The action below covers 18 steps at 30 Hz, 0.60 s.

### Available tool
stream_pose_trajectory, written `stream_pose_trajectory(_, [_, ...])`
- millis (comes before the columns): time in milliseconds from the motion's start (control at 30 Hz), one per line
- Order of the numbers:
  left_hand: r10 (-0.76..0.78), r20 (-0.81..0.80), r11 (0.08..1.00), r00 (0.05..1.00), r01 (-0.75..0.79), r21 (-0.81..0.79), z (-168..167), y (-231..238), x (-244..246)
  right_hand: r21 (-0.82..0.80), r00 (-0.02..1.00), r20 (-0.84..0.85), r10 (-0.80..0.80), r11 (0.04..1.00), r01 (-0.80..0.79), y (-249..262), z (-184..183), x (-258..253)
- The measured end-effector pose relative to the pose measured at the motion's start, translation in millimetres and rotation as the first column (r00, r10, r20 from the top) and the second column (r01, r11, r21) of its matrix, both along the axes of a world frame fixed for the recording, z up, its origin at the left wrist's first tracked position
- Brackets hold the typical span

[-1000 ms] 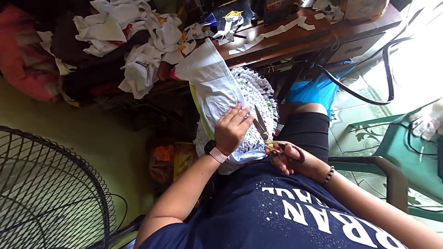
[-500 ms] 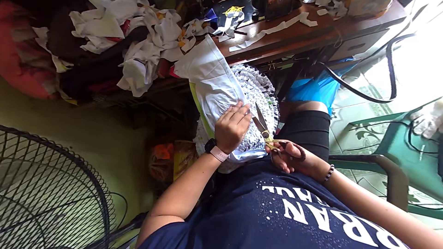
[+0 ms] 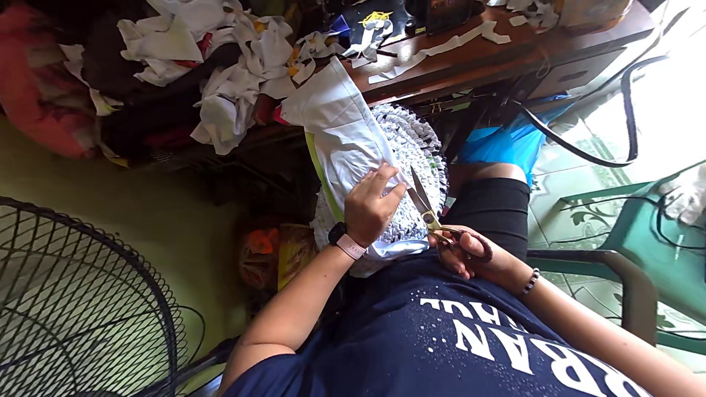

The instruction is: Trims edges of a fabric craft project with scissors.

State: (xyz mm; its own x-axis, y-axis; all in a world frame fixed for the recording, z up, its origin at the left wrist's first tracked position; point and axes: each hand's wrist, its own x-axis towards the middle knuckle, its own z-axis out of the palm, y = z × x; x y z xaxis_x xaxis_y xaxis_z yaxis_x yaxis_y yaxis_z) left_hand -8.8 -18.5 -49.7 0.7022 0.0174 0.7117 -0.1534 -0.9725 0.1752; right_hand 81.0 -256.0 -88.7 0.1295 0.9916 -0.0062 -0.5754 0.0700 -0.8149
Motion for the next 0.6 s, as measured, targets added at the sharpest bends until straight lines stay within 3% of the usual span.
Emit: stream_pose_trajectory(600, [-0.020, 0.010, 1.000, 1.000, 0.020, 0.000, 0.6, 0.7, 0.9, -0.009, 0.999, 0.033, -0.002, 1.000, 0.002, -2.1, 0.1, 1.4])
